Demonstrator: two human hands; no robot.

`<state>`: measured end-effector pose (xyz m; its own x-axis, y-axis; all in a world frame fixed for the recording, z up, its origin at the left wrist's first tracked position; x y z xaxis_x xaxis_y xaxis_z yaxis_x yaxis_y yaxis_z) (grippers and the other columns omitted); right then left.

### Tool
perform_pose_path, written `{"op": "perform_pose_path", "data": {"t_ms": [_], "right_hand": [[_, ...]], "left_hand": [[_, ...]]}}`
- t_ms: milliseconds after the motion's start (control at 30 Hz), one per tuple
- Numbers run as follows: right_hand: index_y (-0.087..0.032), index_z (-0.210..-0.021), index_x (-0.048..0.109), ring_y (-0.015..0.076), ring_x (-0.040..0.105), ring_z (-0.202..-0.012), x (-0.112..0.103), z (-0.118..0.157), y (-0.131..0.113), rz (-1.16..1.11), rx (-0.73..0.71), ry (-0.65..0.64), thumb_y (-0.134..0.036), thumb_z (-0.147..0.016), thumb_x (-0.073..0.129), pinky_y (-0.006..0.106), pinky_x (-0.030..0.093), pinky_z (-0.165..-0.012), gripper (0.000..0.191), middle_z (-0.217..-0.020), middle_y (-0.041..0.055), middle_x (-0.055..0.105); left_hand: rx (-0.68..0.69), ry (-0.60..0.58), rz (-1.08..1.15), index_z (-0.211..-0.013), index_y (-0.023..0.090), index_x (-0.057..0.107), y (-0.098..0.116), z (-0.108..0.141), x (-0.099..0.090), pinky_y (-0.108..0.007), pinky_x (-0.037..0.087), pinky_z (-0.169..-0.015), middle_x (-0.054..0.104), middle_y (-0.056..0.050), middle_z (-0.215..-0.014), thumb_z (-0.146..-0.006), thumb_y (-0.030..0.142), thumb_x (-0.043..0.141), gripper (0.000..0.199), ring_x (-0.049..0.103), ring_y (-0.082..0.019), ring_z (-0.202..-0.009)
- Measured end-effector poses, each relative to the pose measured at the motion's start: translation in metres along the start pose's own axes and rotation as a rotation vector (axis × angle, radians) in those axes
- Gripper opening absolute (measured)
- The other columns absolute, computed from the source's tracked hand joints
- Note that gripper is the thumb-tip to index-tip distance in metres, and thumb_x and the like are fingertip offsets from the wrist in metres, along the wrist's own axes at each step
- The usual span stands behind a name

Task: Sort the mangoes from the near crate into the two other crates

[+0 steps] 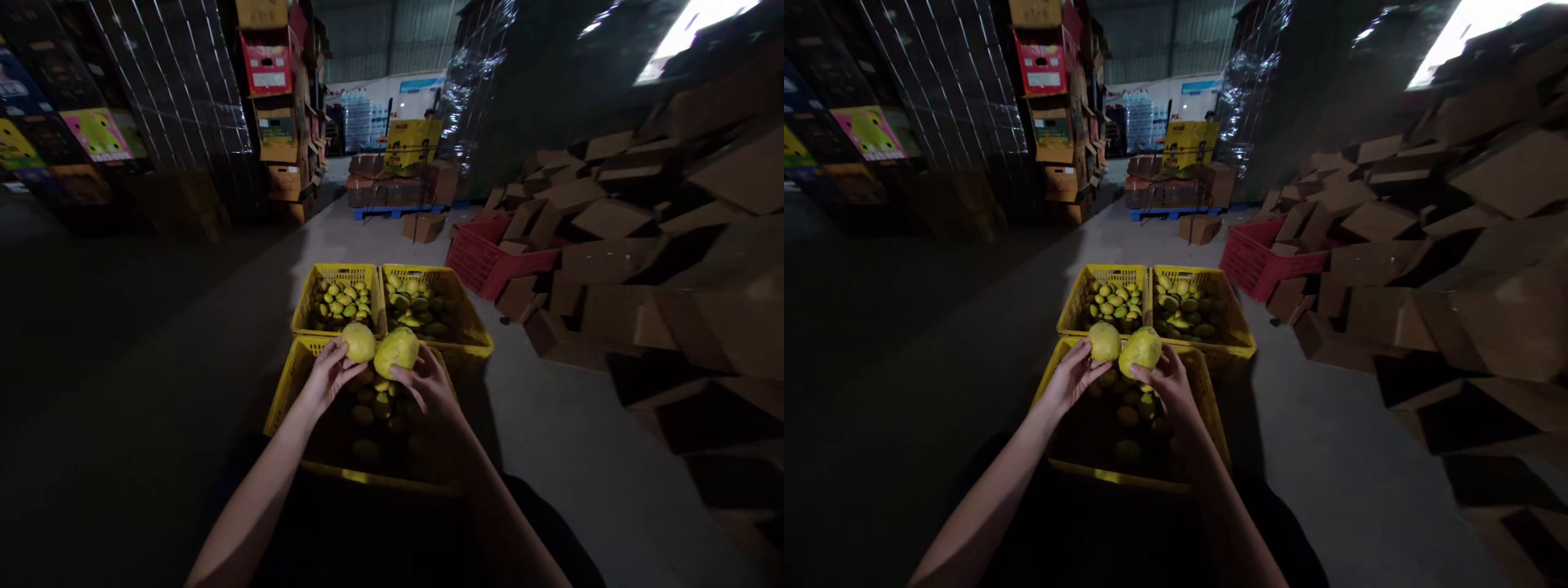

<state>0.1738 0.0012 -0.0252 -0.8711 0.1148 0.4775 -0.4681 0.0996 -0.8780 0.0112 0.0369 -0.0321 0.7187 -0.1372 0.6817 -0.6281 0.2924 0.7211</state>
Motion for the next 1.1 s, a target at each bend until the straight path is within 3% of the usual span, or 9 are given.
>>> {"op": "perform_pose_path", "data": {"t_ms": [333, 467, 633, 900, 1100], "right_hand": [[-0.021, -0.095, 0.069, 0.0234, 0.066, -0.091, 0.0, 0.001, 0.0, 0.005, 0.035, -0.02, -0.018, -0.052, 0.082, 0.035, 0.055, -0.079, 0.044, -0.095, 0.0047, 0.072], [-0.022, -0.096, 0.069, 0.0227, 0.067, -0.084, -0.004, -0.001, 0.006, -0.015, 0.071, -0.03, -0.024, -0.056, 0.081, 0.036, 0.057, -0.072, 0.042, -0.093, 0.0048, 0.072], [-0.019, -0.09, 0.069, 0.024, 0.067, -0.086, -0.002, -0.001, 0.008, -0.024, 0.102, -0.046, -0.029, -0.056, 0.081, 0.036, 0.058, -0.071, 0.038, -0.09, 0.0064, 0.071], [-0.026, -0.09, 0.057, 0.0154, 0.066, -0.076, 0.004, 0.005, 0.014, -0.012, -0.009, 0.148, -0.011, -0.05, 0.081, 0.032, 0.06, -0.067, 0.049, -0.088, -0.0038, 0.066], [-0.026, -0.096, 0.046, 0.0172, 0.065, -0.086, 0.007, 0.006, 0.026, -0.024, -0.03, 0.193, -0.021, -0.054, 0.082, 0.038, 0.058, -0.079, 0.055, -0.092, -0.0034, 0.063]], "left_hand": [[0.023, -0.028, 0.043, -0.086, 0.017, 0.058, 0.002, -0.005, 0.0, -0.025, 0.054, -0.076, 0.065, -0.001, -0.084, -0.073, 0.02, 0.067, 0.016, 0.064, -0.011, -0.073], [-0.017, -0.057, 0.021, -0.096, 0.017, 0.062, -0.002, -0.006, -0.001, -0.029, 0.055, -0.077, 0.067, -0.004, -0.098, -0.075, 0.024, 0.065, 0.023, 0.066, -0.015, -0.083], [-0.016, -0.029, -0.14, -0.095, 0.012, 0.067, -0.004, -0.006, -0.004, -0.024, 0.056, -0.072, 0.07, -0.009, -0.091, -0.075, 0.036, 0.069, 0.031, 0.067, -0.016, -0.077], [0.079, 0.107, -0.11, -0.084, 0.016, 0.06, -0.006, -0.007, -0.008, -0.027, 0.055, -0.078, 0.068, -0.003, -0.09, -0.062, 0.022, 0.079, 0.03, 0.065, -0.015, -0.084], [0.049, 0.154, -0.044, -0.088, 0.017, 0.058, -0.016, -0.007, -0.007, -0.029, 0.053, -0.084, 0.066, -0.004, -0.098, -0.063, 0.026, 0.079, 0.034, 0.064, -0.017, -0.091]]}}
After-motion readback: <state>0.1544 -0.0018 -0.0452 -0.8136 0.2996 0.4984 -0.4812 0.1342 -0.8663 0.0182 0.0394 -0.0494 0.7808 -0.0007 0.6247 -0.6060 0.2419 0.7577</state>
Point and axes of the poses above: each hand's wrist, its own z-axis away from the middle knuckle, its own x-axis out of the palm, y = z × x, the point moved 5 cm from there along -z, towards the middle knuckle
